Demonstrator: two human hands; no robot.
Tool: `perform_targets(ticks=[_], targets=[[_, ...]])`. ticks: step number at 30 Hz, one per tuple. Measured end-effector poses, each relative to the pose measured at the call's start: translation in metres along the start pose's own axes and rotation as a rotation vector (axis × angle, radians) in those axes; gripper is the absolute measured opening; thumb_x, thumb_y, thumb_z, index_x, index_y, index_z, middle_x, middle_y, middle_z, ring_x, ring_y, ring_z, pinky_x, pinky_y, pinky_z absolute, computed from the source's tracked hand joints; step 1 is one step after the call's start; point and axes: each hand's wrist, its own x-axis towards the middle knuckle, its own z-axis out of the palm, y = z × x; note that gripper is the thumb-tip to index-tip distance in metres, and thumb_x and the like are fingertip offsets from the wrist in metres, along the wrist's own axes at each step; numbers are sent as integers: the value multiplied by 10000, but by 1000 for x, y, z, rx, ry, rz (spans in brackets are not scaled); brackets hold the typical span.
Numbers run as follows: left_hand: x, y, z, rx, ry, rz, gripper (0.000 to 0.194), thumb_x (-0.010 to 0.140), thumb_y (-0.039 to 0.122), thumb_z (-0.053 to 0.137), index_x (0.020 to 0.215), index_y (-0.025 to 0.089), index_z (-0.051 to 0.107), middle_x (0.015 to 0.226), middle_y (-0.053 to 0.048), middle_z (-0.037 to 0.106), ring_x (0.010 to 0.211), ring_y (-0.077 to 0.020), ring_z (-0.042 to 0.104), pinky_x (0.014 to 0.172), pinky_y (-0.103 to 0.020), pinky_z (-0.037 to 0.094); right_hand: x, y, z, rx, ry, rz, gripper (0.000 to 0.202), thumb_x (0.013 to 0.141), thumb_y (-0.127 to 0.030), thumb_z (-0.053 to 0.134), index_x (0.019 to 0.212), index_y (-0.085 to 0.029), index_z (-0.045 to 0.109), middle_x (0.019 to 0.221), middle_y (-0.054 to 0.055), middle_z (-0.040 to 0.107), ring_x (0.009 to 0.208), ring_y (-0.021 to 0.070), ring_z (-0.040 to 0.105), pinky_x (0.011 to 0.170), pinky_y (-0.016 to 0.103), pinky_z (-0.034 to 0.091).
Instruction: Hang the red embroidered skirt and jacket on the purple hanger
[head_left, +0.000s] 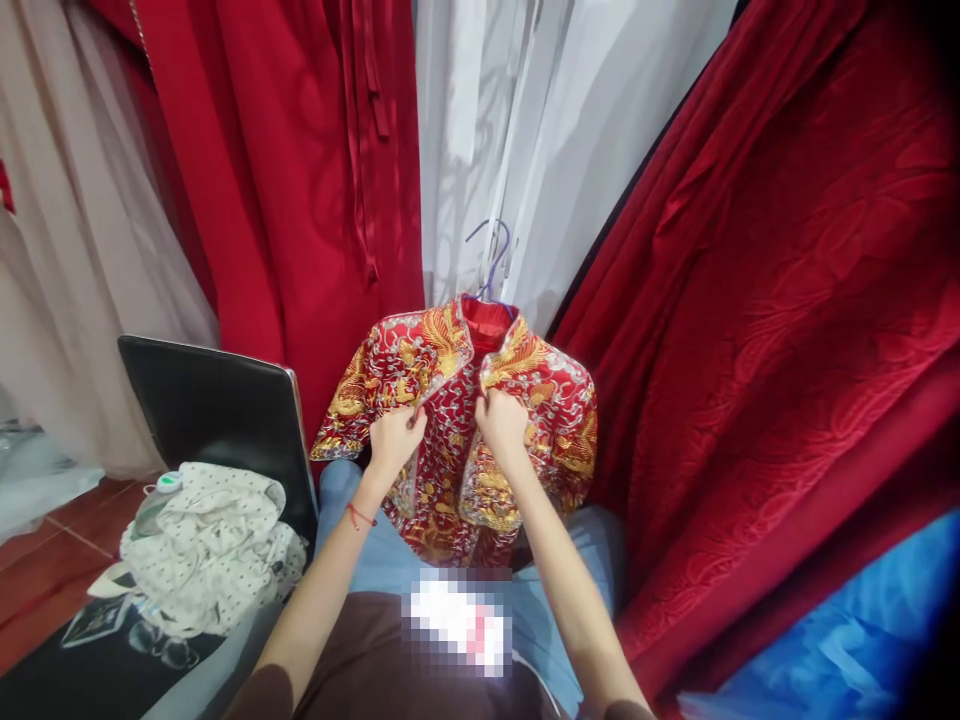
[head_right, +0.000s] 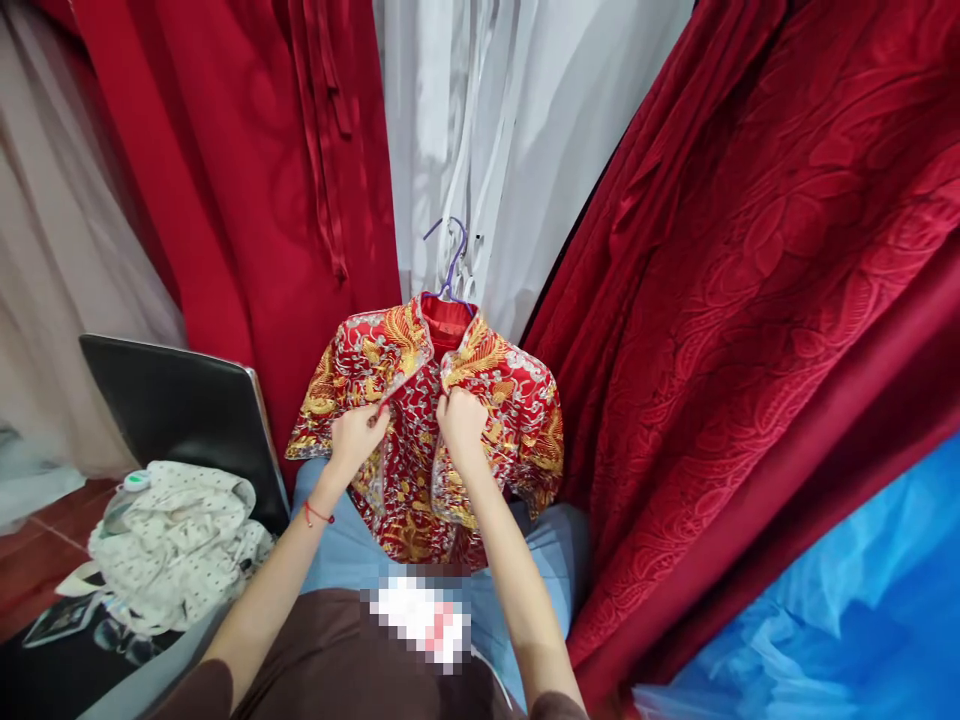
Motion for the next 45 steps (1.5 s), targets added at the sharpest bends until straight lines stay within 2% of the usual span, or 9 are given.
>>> perform_targets(ticks=[4, 7, 13, 17, 21, 24, 30, 38, 45], targets=[[-3, 26, -24, 28, 35, 74, 511, 989, 448, 293, 780, 203, 690, 812, -104, 732, 751, -227, 682, 640, -315, 385, 18, -16, -47, 158, 141, -54, 445, 1015, -356, 306, 918, -154, 689, 875, 141, 730, 780, 239, 673, 705, 319, 441], [-7, 45, -11, 43, -135, 156, 415, 975, 382, 346, 892, 182, 701, 898, -136, 744, 833, -250, 708, 670, -322, 428, 26, -36, -58, 207, 198, -99, 487, 1035, -370, 255, 958, -147, 681, 886, 138, 728, 791, 235, 674, 706, 309, 442], [-16, 30, 56, -83, -317, 102, 345, 959, 230, 349, 1131, 180, 643, 1045, -168, 735, 941, -250, 716, 752, -325, 495, 17, -50, 6, 51, -24, -100, 370, 1015, -231, 298, 1058, -104, 643, 984, 159, 706, 835, 220, 688, 686, 286, 448], [1, 9, 52, -157, -370, 192, 266, 942, 262, 431, 1076, 205, 654, 1017, -129, 737, 916, -236, 708, 782, -322, 508, 10, -32, 16, 35, -40, -194, 332, 1019, -287, 336, 1032, -121, 623, 977, 137, 689, 824, 200, 663, 689, 277, 435], [36, -29, 8, -392, -5, 224, 229, 921, 361, 510, 1070, 213, 602, 1083, -84, 687, 961, -178, 661, 808, -286, 523, 7, 30, -25, 171, 180, -432, 375, 977, -488, 414, 871, -188, 612, 892, 88, 663, 897, 215, 605, 837, 318, 428], [66, -67, -14, -391, 499, 15, 359, 941, 393, 483, 1221, 169, 510, 1284, -164, 576, 1176, -203, 567, 955, -332, 480, 8, 89, -45, 255, 482, -171, 438, 942, -555, 430, 1041, -162, 594, 1068, 155, 642, 1038, 271, 565, 921, 393, 417], [97, -110, -2, -408, 193, -39, 325, 999, 371, 346, 923, 158, 579, 925, -70, 675, 867, -140, 604, 791, -229, 455, 14, 155, -16, 486, 218, 115, 589, 884, -680, 427, 1174, -175, 518, 1035, 165, 684, 897, 283, 640, 770, 366, 464], [115, -101, -26, -370, 725, -158, 410, 1032, 406, 297, 985, 161, 622, 895, -98, 692, 750, -156, 613, 691, -241, 397, 30, 146, -46, 218, 572, 214, 706, 747, -850, 481, 956, -182, 578, 742, 74, 627, 630, 233, 569, 650, 333, 402], [99, -96, 0, -149, 161, -427, 415, 1010, 368, 329, 1069, 139, 670, 1055, -239, 704, 1012, -334, 676, 807, -387, 478, 3, 124, -47, 50, 600, 149, 732, 791, -822, 457, 1015, -138, 588, 896, 157, 633, 828, 303, 612, 727, 380, 452]])
